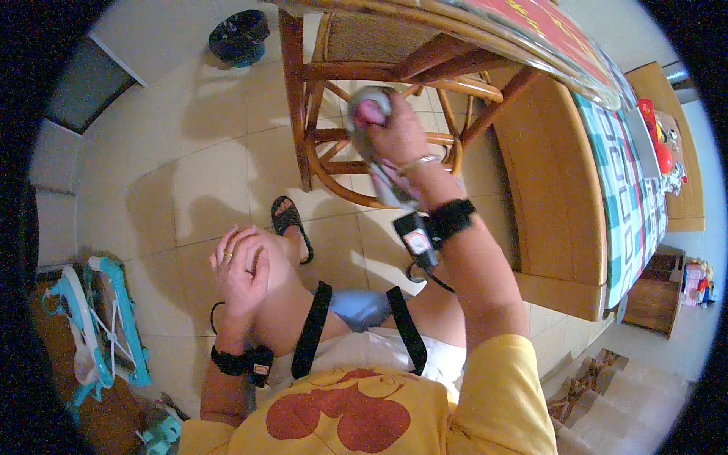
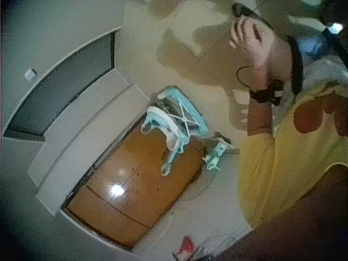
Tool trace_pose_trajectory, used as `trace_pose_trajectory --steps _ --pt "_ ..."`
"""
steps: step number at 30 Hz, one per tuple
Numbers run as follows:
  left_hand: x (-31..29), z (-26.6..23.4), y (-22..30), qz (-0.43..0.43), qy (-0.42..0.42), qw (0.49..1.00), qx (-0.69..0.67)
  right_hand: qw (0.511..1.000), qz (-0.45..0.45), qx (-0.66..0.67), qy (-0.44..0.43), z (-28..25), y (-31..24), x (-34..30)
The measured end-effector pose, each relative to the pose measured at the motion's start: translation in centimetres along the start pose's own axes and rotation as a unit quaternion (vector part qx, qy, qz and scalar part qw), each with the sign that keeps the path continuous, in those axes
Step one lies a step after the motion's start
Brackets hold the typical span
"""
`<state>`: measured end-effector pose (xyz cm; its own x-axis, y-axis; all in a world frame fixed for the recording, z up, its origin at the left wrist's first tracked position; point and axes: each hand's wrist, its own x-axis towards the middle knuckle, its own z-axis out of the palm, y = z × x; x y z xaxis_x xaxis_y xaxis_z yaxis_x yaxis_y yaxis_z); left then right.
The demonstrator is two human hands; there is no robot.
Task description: The person wipes a small round stool and then a rattan chair with a cloth. They sit on a blue plastic stool, lift the chair, and wipe the legs, seat, and backrest.
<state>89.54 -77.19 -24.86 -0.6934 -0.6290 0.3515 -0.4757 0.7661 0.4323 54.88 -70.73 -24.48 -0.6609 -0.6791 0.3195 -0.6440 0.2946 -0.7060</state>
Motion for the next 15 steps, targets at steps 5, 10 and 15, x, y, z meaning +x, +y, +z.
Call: trace_pose_trajectory --steps 5,10,15 --pt "-0.1 -0.2 -0.5 -0.005 0.010 1.000 -0.010 0.984 -0.028 -0.123 -0.127 11.3 -2.0 0.6" --pt "0.0 -0.5 -0.2 -0.029 0.001 0.999 -0.033 0.951 -0.074 -0.206 -0.221 11.9 -1.3 -1.4" --pt "0.3 -0.1 0.2 -0.015 -0.001 1.000 -0.010 0.844 -0.233 -0.340 -0.342 8.8 -2.0 -4.6"
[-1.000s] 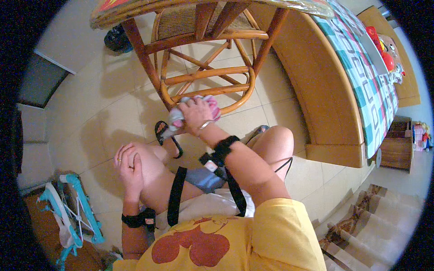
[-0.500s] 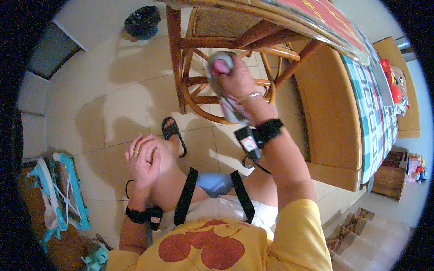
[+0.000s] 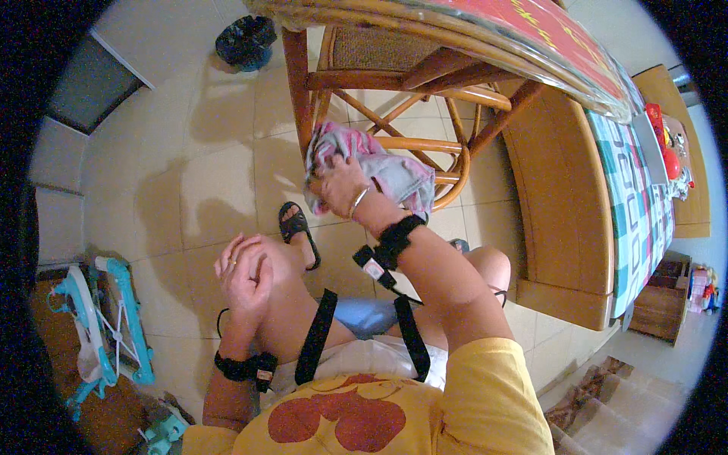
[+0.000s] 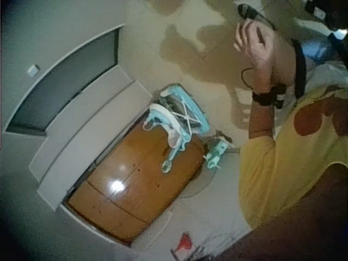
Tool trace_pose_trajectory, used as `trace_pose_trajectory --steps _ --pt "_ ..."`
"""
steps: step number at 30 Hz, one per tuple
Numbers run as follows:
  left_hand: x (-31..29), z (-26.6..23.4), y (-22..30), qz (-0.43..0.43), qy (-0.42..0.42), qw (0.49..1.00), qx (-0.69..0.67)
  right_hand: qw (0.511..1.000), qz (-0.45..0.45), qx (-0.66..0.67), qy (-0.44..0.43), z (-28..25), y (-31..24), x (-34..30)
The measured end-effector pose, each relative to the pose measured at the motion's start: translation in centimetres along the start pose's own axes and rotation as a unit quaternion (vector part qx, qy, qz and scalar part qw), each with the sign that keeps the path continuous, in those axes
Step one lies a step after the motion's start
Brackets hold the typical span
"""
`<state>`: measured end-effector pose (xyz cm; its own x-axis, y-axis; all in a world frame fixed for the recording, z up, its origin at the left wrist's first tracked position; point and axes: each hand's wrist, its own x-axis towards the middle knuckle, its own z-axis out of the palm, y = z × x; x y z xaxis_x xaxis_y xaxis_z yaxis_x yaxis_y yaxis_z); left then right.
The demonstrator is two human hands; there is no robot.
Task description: The person wipes a small round stool and then a rattan chair with a cloth. They sit on a blue plastic stool, lift the chair, and wipe the legs, seat, and backrest.
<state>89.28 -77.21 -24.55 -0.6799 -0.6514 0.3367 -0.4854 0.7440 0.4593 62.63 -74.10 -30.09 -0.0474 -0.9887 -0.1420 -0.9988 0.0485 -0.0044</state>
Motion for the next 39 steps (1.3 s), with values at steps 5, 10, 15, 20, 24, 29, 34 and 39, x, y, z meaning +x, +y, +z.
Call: trace_pose_trajectory --steps 5,10,15,20,24,29,34,39 --pt "-0.2 -0.3 0.1 0.012 0.015 1.000 0.003 0.980 -0.029 0.192 0.047 0.1 -1.8 -2.2" --pt "-0.4 -0.2 -0.1 0.014 0.015 1.000 0.003 0.817 0.108 0.364 0.433 -4.3 0.8 -0.7" --pt "-0.5 0.2 -0.5 0.016 0.018 1.000 0.017 0.839 0.052 0.313 0.442 -7.1 0.9 3.0" --pt "-0.4 0.1 -0.7 0.006 0.022 1.000 0.001 0.817 0.160 0.459 0.310 -2.7 1.0 4.9" --pt "-0.3 0.0 -0.7 -0.001 0.020 1.000 -0.006 0.909 0.094 0.333 0.234 0.2 1.1 3.5" --pt "-0.5 -0.1 -0.6 0.003 0.023 1.000 -0.013 0.714 0.217 0.618 0.249 -1.4 3.5 1.3" --pt "-0.3 -0.3 -0.5 -0.010 0.011 1.000 0.000 0.347 0.238 0.810 0.408 -4.0 7.3 -2.6" --pt "-0.8 -0.5 -0.3 -0.017 0.000 1.000 -0.002 0.265 0.235 0.815 0.459 -7.3 11.0 -12.9"
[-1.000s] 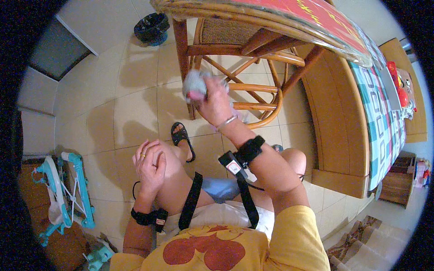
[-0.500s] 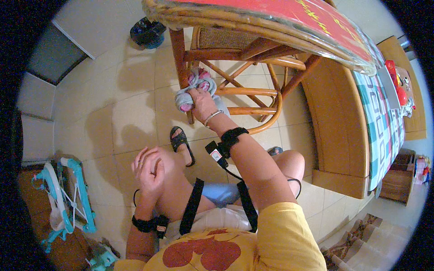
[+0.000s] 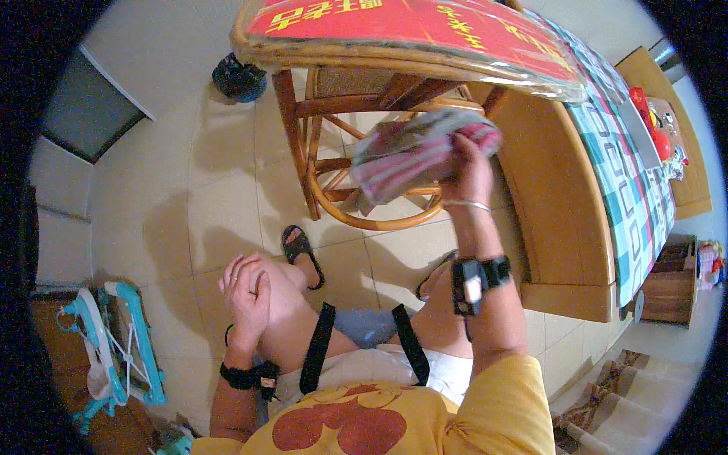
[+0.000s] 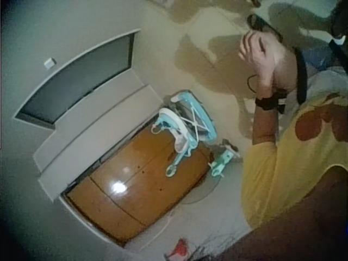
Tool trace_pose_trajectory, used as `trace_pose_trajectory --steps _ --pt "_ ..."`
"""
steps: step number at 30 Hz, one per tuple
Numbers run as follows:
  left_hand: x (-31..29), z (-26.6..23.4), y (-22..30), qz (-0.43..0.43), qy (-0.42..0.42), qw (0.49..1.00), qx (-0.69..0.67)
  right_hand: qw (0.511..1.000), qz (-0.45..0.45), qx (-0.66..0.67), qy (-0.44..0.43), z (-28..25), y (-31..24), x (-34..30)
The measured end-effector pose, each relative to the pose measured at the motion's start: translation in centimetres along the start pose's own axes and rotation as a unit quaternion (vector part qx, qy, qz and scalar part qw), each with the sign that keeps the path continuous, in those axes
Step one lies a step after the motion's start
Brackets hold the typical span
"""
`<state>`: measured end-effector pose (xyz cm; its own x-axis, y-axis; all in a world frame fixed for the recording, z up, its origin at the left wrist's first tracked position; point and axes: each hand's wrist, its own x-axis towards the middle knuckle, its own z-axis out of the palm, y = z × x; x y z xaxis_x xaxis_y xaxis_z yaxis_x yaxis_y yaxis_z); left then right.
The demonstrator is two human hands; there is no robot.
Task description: The person wipes a small round stool and then a rattan chair with a cloth. They sit on a blue plastic stool, lift the chair, and wipe the legs, seat, and backrest.
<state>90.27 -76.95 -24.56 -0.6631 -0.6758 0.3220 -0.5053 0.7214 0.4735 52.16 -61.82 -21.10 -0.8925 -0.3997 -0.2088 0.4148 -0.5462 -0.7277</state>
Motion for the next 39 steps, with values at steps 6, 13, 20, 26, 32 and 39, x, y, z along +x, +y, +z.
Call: trace_pose_trajectory --steps 6,13,20,26,32,39 --pt "3.8 -0.9 -1.5 -0.140 -0.070 0.967 -0.201 0.975 -0.215 -0.054 -0.019 -2.3 -10.8 -6.6" --pt "18.8 -2.3 -0.8 0.029 -0.032 0.960 -0.277 0.908 -0.344 -0.228 -0.063 1.8 -14.5 -10.2" --pt "29.9 2.6 2.6 -0.056 -0.044 0.910 -0.408 0.858 -0.402 -0.289 -0.134 4.0 -13.2 -10.0" --pt "32.5 4.6 2.8 -0.109 -0.118 0.840 -0.518 0.725 -0.505 -0.458 -0.100 4.9 -11.9 -9.2" --pt "30.6 4.1 5.5 -0.089 -0.098 0.885 -0.446 0.811 -0.472 -0.326 -0.117 4.6 -11.6 -6.2" --pt "24.1 3.3 10.8 -0.049 -0.157 0.867 -0.470 0.847 -0.432 -0.278 -0.135 1.2 -17.2 2.3"
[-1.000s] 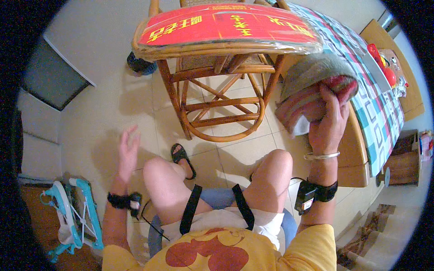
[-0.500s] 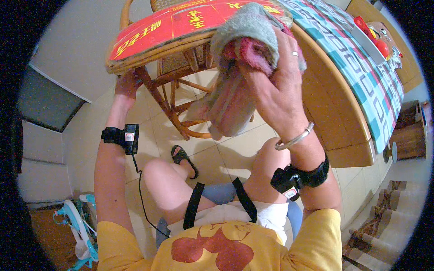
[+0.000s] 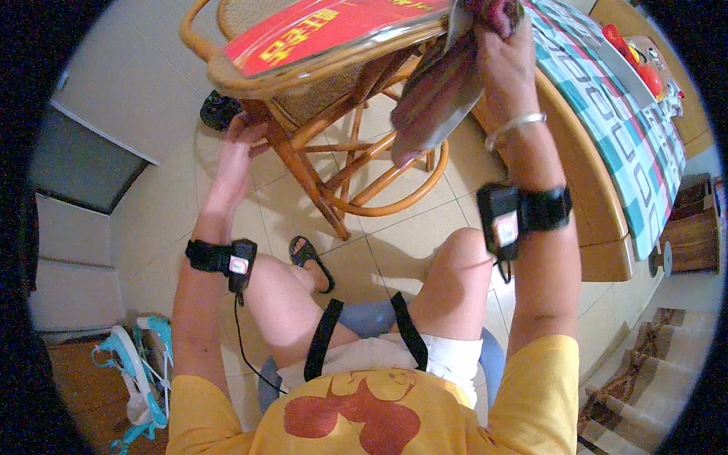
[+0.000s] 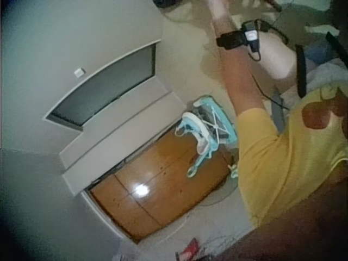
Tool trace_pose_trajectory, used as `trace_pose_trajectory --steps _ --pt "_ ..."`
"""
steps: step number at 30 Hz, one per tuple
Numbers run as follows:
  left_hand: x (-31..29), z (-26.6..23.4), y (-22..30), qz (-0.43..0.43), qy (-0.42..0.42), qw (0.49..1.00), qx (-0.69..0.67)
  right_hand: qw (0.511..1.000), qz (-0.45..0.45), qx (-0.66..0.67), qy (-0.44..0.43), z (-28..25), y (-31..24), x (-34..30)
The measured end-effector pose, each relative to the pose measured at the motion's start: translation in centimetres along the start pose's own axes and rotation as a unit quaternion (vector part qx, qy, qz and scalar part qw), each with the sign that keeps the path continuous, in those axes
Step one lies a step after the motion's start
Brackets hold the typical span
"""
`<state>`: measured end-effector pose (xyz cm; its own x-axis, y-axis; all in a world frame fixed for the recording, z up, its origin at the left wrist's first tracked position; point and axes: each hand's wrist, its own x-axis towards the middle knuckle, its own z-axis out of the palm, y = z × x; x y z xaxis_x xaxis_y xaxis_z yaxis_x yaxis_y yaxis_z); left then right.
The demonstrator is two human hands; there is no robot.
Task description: The person wipes a small round stool and then a rattan chair with a cloth. They sit on a blue plastic stool, lift the chair, and wipe the legs, seat, and backrest.
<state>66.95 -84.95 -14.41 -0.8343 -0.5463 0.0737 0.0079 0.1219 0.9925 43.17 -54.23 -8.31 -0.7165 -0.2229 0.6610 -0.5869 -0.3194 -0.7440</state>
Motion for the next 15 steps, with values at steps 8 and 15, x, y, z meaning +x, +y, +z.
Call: trace_pose_trajectory --steps 8,15 --pt "-5.8 11.8 2.0 0.013 -0.124 0.992 -0.030 0.986 0.046 -0.071 0.143 -4.0 7.4 9.1" --pt "-6.3 12.9 1.8 0.096 -0.216 0.952 0.197 0.980 -0.053 -0.190 0.002 -7.6 1.7 3.5"
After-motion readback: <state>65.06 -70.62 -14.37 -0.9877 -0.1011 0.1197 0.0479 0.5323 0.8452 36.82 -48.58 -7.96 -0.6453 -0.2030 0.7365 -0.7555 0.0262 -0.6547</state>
